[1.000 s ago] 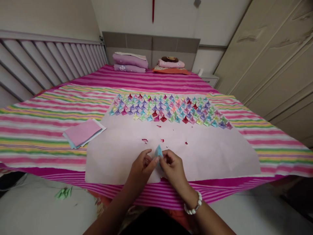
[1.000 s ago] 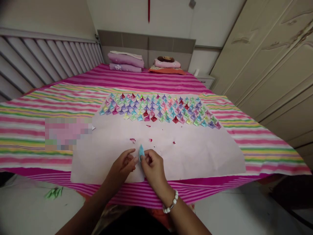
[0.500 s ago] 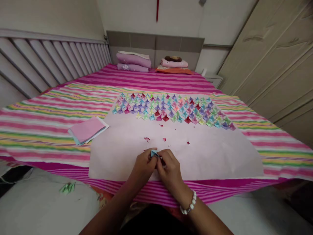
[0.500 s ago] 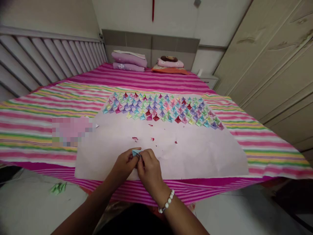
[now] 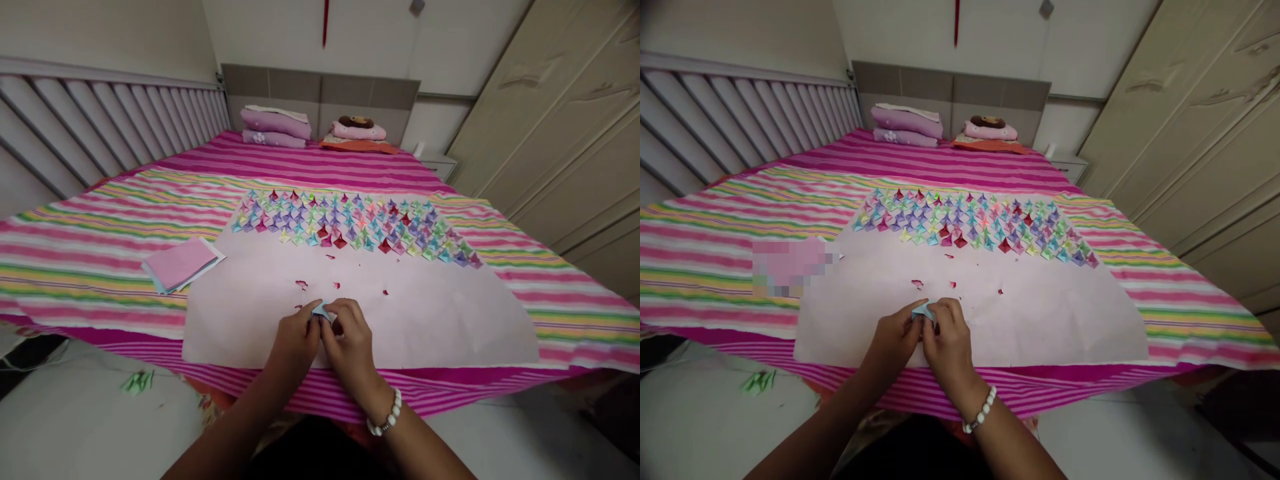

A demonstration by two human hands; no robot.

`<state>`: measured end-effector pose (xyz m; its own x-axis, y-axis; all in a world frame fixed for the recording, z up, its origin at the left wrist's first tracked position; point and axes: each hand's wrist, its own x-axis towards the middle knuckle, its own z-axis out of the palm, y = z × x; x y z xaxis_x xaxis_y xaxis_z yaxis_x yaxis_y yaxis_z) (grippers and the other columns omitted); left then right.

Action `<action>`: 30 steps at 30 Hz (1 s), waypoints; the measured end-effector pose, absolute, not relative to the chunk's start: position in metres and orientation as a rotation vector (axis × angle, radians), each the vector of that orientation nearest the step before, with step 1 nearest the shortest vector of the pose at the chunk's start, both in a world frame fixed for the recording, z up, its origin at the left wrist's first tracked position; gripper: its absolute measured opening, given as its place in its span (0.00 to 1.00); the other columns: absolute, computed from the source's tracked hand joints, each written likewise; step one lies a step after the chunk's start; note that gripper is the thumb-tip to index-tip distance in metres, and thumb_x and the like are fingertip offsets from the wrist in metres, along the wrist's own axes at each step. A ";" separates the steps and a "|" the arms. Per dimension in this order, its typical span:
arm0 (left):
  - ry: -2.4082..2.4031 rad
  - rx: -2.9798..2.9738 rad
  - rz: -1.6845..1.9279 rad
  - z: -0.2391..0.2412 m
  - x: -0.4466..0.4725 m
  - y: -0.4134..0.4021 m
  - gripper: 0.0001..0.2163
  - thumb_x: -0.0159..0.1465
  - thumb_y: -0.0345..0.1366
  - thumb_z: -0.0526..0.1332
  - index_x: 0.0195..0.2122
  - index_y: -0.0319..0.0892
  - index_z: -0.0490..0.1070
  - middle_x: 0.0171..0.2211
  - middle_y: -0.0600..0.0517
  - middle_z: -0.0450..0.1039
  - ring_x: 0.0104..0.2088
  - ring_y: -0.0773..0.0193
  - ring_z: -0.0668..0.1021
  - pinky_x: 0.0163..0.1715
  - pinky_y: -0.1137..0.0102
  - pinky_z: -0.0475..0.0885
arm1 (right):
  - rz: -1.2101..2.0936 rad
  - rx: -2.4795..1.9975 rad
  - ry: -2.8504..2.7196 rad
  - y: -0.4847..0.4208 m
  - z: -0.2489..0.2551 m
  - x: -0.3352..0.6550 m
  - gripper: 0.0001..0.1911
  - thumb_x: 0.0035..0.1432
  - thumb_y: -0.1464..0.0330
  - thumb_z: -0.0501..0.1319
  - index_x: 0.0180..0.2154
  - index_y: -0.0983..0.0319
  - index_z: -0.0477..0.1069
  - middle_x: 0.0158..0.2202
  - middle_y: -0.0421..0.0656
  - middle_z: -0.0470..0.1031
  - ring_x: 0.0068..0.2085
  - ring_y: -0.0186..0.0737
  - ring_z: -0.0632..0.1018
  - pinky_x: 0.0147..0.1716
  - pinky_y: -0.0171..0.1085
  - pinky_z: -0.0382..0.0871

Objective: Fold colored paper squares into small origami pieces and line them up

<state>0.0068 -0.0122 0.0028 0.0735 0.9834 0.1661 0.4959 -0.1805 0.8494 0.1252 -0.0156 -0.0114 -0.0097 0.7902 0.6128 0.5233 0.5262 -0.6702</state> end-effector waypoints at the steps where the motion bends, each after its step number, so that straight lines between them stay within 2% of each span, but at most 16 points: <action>1: 1.473 1.800 1.010 0.004 0.007 -0.013 0.17 0.62 0.32 0.50 0.48 0.37 0.73 0.31 0.46 0.80 0.31 0.59 0.81 0.34 0.67 0.75 | 0.313 -1.128 -1.686 -0.015 -0.011 0.125 0.10 0.58 0.77 0.55 0.40 0.61 0.69 0.38 0.45 0.68 0.36 0.38 0.73 0.32 0.36 0.71; 4: 1.487 1.937 0.964 0.005 0.008 -0.012 0.17 0.64 0.32 0.48 0.47 0.38 0.73 0.31 0.46 0.80 0.32 0.58 0.81 0.36 0.65 0.75 | 0.280 -1.141 -1.724 -0.013 -0.011 0.125 0.10 0.59 0.78 0.53 0.39 0.61 0.69 0.34 0.44 0.68 0.34 0.39 0.72 0.31 0.37 0.70; 8: 1.570 1.936 0.920 0.003 0.008 -0.011 0.19 0.63 0.33 0.48 0.50 0.34 0.71 0.32 0.42 0.80 0.32 0.56 0.81 0.36 0.64 0.75 | 0.203 -1.132 -1.744 -0.014 -0.012 0.125 0.12 0.58 0.79 0.52 0.39 0.61 0.68 0.33 0.43 0.67 0.32 0.39 0.72 0.29 0.37 0.69; 12: 1.531 1.736 0.995 0.001 0.008 -0.011 0.18 0.61 0.32 0.52 0.50 0.33 0.71 0.33 0.43 0.80 0.33 0.57 0.81 0.35 0.65 0.75 | 0.226 -1.075 -1.727 -0.015 -0.013 0.126 0.15 0.56 0.80 0.52 0.42 0.61 0.69 0.35 0.44 0.67 0.34 0.39 0.72 0.31 0.37 0.70; 16: 1.360 1.441 1.072 0.001 0.008 -0.009 0.19 0.58 0.34 0.55 0.50 0.33 0.71 0.38 0.43 0.79 0.36 0.59 0.81 0.37 0.67 0.75 | 0.319 -1.022 -1.696 -0.016 -0.012 0.127 0.16 0.55 0.81 0.52 0.42 0.61 0.70 0.36 0.45 0.67 0.36 0.39 0.72 0.31 0.37 0.71; 20: 1.236 1.298 1.092 0.002 0.007 -0.005 0.20 0.55 0.30 0.56 0.50 0.37 0.72 0.37 0.48 0.80 0.36 0.60 0.80 0.38 0.68 0.75 | 0.362 -0.945 -1.730 -0.017 -0.009 0.127 0.17 0.56 0.80 0.53 0.44 0.60 0.69 0.38 0.46 0.69 0.38 0.41 0.72 0.32 0.38 0.71; 24: 1.135 1.167 1.176 0.004 0.005 -0.004 0.16 0.52 0.30 0.58 0.41 0.38 0.76 0.32 0.50 0.80 0.34 0.61 0.79 0.36 0.69 0.74 | 0.442 -0.913 -1.690 -0.021 -0.004 0.127 0.15 0.57 0.77 0.57 0.46 0.59 0.69 0.42 0.46 0.70 0.32 0.37 0.72 0.32 0.38 0.70; 27: 1.114 0.996 1.156 0.005 0.004 -0.005 0.15 0.50 0.33 0.62 0.40 0.37 0.75 0.29 0.50 0.79 0.30 0.61 0.79 0.31 0.70 0.74 | 0.574 -1.001 -1.521 -0.022 -0.003 0.129 0.11 0.59 0.71 0.58 0.45 0.59 0.70 0.44 0.47 0.70 0.32 0.36 0.72 0.33 0.39 0.70; 30: 1.143 0.896 1.145 0.006 0.004 -0.006 0.19 0.49 0.35 0.64 0.44 0.36 0.73 0.30 0.49 0.79 0.28 0.62 0.79 0.27 0.71 0.73 | 0.840 -1.092 -1.278 -0.020 -0.005 0.130 0.08 0.60 0.67 0.58 0.41 0.60 0.71 0.36 0.44 0.72 0.30 0.36 0.73 0.31 0.37 0.68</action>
